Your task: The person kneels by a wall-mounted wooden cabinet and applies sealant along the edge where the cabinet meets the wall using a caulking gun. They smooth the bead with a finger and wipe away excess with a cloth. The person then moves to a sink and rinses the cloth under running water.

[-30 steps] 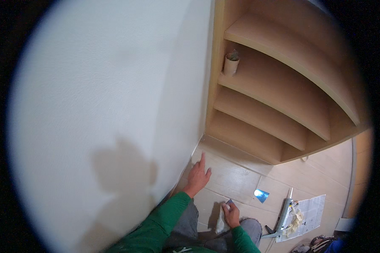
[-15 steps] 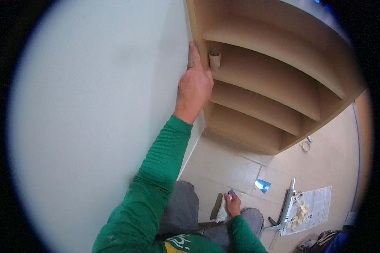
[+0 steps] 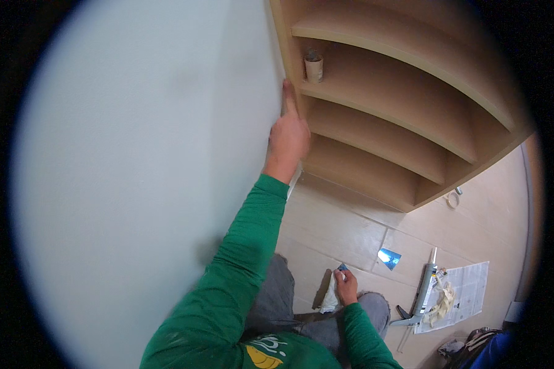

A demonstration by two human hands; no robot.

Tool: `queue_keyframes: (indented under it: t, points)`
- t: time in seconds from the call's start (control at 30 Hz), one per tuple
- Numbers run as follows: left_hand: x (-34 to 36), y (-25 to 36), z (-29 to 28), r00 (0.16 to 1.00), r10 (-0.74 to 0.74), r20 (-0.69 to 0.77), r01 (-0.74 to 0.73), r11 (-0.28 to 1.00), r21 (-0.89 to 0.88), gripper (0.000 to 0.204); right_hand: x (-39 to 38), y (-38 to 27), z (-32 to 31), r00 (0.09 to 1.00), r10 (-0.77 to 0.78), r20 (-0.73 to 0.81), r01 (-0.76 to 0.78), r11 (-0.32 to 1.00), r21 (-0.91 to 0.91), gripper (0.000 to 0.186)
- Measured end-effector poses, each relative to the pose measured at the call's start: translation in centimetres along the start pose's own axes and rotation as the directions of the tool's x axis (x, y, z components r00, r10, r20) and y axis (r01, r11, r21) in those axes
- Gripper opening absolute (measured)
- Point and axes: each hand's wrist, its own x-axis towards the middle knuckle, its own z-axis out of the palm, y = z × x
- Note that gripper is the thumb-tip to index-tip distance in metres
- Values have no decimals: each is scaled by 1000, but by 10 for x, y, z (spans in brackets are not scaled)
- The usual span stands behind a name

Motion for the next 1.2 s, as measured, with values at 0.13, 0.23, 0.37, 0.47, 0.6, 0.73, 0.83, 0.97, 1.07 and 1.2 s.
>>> queue_keyframes:
  t: [0.13, 0.23, 0.37, 0.47, 0.6, 0.73, 0.83, 0.97, 1.07, 1.2]
  points:
    - [-11, -18, 21, 996, -13, 86, 11, 1000, 24, 94, -5, -2, 4, 997, 64, 31, -64, 998, 21, 40]
    - [-31, -43, 47, 976, -13, 219, 8, 1000, 22, 94, -11, -8, 5, 999, 26, 28, -25, 999, -24, 40]
    - [-115, -85, 122, 895, 22, 446, -60, 996, 71, 96, -15, 6, 4, 999, 24, -21, -27, 985, -170, 41]
    - [-194, -87, 128, 686, -105, 720, -13, 988, 157, 95, -29, -31, -16, 995, 38, -89, -65, 943, -327, 54]
    - [-261, -119, 116, 698, 133, 704, -128, 990, -61, 88, -38, -53, -78, 881, -160, -445, 68, 974, -215, 56]
    - [-276, -69, 128, 630, 297, 718, -50, 938, -344, 72, -102, 22, -167, 633, 129, -763, -140, 989, 51, 51]
    - [-276, -11, 186, 546, 351, 761, 79, 883, -463, 61, -147, 99, -186, 391, 615, -685, -425, 781, 458, 64]
    - [-283, 78, 261, 392, 372, 841, 323, 801, -504, 54, -139, 117, -169, 284, 721, -632, -533, 667, 521, 82]
    - [-302, 144, 308, 327, 270, 906, 561, 715, -416, 56, -98, 112, -166, 180, 755, -631, -502, 622, 601, 89]
    - [-323, 178, 378, 216, 194, 957, 741, 605, -289, 63, -100, 145, -158, 204, 757, -621, -424, 640, 641, 77]
